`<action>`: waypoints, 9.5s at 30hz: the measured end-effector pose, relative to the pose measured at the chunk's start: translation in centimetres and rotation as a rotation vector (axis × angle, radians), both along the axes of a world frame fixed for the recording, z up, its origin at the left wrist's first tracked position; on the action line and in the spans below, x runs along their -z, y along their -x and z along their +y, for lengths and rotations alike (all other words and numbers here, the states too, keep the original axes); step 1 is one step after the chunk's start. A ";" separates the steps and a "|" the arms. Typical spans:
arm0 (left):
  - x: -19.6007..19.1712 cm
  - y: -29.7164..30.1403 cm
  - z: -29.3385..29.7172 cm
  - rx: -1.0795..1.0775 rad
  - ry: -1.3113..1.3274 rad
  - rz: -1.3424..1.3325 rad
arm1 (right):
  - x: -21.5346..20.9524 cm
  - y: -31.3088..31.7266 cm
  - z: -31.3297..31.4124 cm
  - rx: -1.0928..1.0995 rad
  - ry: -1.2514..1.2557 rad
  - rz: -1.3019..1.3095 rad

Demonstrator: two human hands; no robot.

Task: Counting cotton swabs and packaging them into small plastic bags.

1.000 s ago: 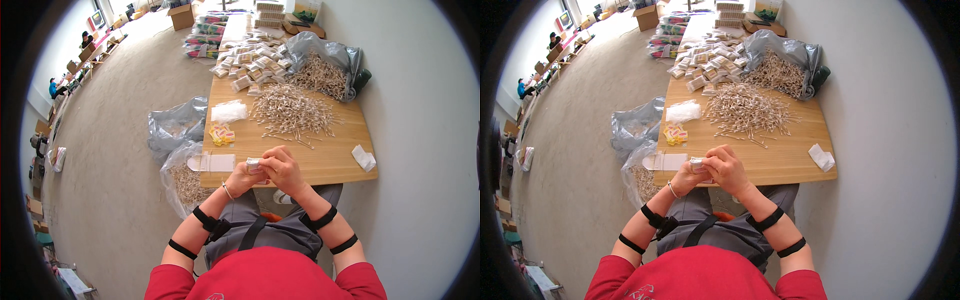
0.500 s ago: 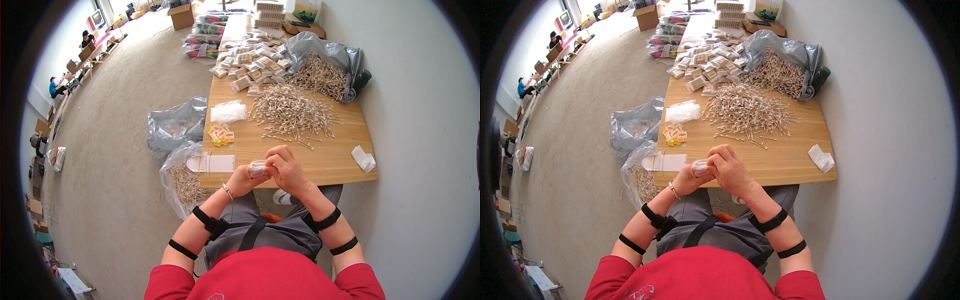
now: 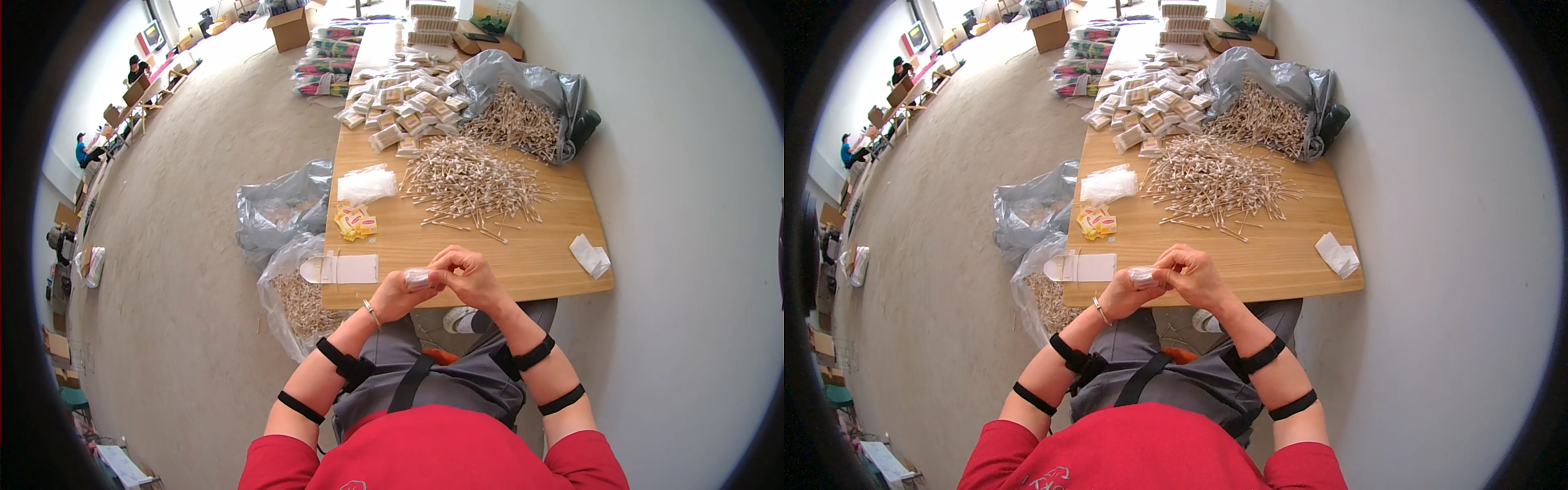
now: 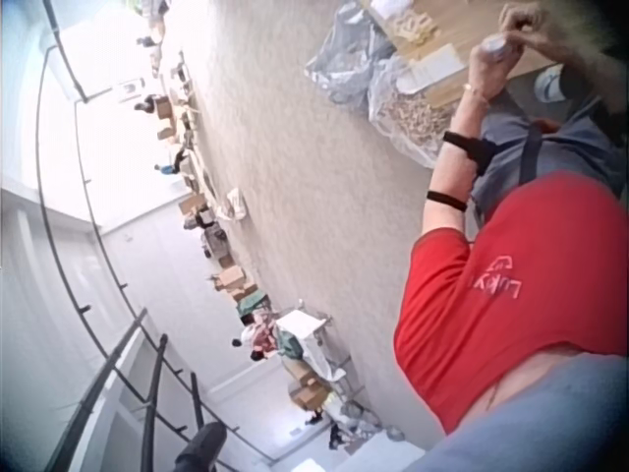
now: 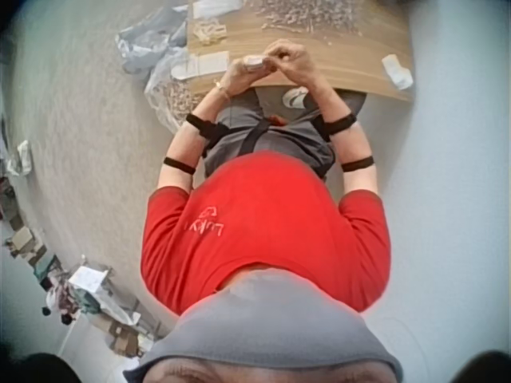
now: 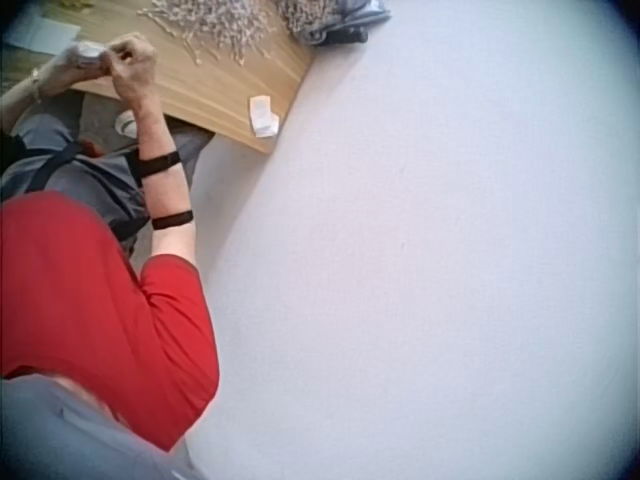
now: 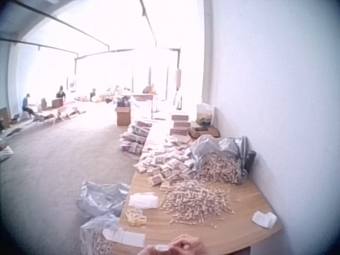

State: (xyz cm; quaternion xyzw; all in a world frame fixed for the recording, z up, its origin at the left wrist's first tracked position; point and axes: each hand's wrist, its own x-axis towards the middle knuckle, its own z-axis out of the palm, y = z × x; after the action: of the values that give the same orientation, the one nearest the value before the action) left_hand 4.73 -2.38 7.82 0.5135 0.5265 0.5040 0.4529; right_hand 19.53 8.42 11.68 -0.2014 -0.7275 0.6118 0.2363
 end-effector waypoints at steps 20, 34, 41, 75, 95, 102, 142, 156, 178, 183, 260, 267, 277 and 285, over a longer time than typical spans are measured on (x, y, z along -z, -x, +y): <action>8.4 0.2 1.3 -0.323 0.147 -0.317 | 9.6 0.6 1.3 0.109 0.240 -0.050; 7.8 0.4 0.7 -0.251 0.112 -0.299 | 10.2 0.2 1.2 0.026 0.296 -0.067; 5.7 0.7 0.5 -0.401 -0.254 0.407 | 9.2 -0.6 0.7 0.103 -0.155 -0.032; 3.7 -0.1 0.4 -0.378 -0.527 1.066 | 7.4 -0.3 0.0 0.199 -1.243 -0.057; 5.2 0.3 0.6 -0.419 -0.161 0.230 | 6.4 0.0 0.8 0.155 -0.462 -0.101; 4.7 0.0 0.6 -0.454 -0.189 0.376 | 6.7 0.8 0.6 0.148 -0.513 -0.125; 5.9 1.7 2.4 -0.286 0.216 -0.085 | 8.7 0.8 1.6 0.140 -0.009 -0.155; 6.8 1.3 2.3 -0.291 0.148 -0.163 | 9.3 0.3 2.7 -0.027 0.331 -0.029; 4.6 1.0 0.3 -0.384 -0.574 1.060 | 7.1 -0.8 0.9 0.161 -1.318 -0.050; 5.0 1.1 0.8 -0.439 -0.258 0.642 | 8.1 -0.2 2.1 0.168 -0.734 -0.073; 9.5 6.9 -0.3 -0.548 0.137 0.071 | 8.4 13.5 3.2 0.057 0.165 -0.155; 9.7 6.4 -0.2 -0.628 0.003 -0.474 | 8.1 11.2 0.4 0.067 0.326 -0.283; 6.1 6.7 -2.7 -0.811 -0.031 -0.555 | 6.0 11.4 -2.8 -0.006 0.503 -0.111; 5.0 5.3 -4.9 -0.884 -0.119 -0.269 | 6.5 13.6 -4.4 0.040 0.322 -0.024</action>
State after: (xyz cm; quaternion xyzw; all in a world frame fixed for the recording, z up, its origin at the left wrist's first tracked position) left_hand -0.56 -7.25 2.86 0.1950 0.6015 0.7403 0.2285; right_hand 5.90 4.01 5.17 -0.2586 -0.6186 0.7132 0.2044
